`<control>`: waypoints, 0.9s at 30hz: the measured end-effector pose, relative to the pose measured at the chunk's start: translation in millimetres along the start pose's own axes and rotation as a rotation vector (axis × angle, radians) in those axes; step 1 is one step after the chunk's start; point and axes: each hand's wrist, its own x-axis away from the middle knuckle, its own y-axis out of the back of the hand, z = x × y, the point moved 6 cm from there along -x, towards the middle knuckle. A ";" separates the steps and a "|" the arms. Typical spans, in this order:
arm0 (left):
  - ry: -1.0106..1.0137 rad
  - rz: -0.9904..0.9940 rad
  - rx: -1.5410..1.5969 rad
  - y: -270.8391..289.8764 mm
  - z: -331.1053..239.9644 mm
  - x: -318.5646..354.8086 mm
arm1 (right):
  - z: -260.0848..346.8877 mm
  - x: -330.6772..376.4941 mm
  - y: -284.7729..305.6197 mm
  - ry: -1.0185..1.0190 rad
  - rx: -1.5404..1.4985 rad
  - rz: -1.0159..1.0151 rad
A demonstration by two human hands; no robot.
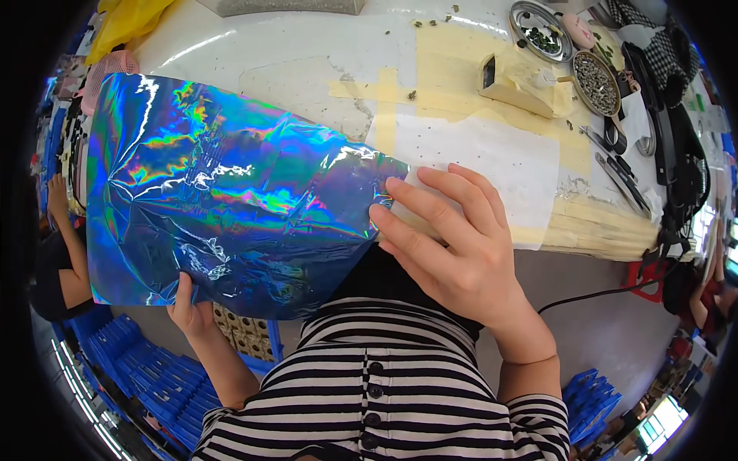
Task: Marking specific points on a holographic sheet using a black marker at a workbench.
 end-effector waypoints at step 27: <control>0.175 0.140 -0.036 -69.4 -12.0 -12.0 | -27.1 -31.1 -21.0 -0.492 -0.831 -0.162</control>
